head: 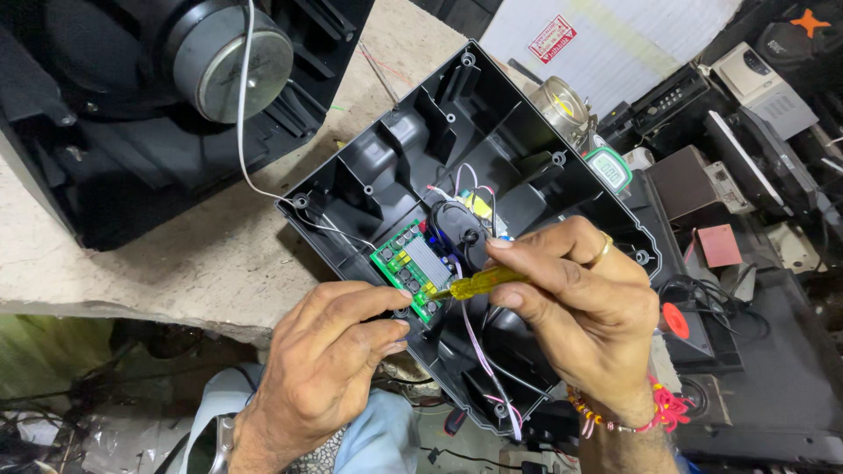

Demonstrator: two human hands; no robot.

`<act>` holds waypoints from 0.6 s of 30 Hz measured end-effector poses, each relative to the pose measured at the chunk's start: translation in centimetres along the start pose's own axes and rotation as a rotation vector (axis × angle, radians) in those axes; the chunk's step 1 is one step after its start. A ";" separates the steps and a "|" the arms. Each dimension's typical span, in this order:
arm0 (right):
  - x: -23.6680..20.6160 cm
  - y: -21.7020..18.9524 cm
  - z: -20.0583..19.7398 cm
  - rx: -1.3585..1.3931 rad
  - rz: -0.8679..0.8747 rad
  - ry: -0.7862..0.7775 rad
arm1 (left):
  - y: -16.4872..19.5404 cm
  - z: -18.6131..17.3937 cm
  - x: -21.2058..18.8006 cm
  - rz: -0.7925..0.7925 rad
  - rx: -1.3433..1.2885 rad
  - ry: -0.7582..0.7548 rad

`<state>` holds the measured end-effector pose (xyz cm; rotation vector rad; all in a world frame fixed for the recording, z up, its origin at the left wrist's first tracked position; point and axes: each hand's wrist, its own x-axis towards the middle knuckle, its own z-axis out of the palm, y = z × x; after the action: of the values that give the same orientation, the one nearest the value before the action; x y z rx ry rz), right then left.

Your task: The person uses a screwdriver to adjust components on a circuit board inside a black plastic enclosure. They then use pliers to cut a wire and continue adjusting connections on the board.

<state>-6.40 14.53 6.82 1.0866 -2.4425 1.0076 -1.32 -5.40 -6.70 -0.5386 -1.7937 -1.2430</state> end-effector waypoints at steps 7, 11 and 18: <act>0.4 0.5 -0.1 0.111 -0.015 -0.069 | -0.1 -0.1 0.1 0.003 -0.006 0.001; 0.2 1.0 0.3 0.161 0.049 -0.023 | 0.0 -0.3 0.2 0.007 -0.016 0.014; -0.1 1.7 0.5 0.333 0.082 0.022 | -0.2 -0.2 0.2 0.026 -0.015 0.037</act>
<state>-7.52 15.00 5.58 1.0704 -2.3733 1.4840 -1.50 -5.70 -6.57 -0.5429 -1.7431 -1.2415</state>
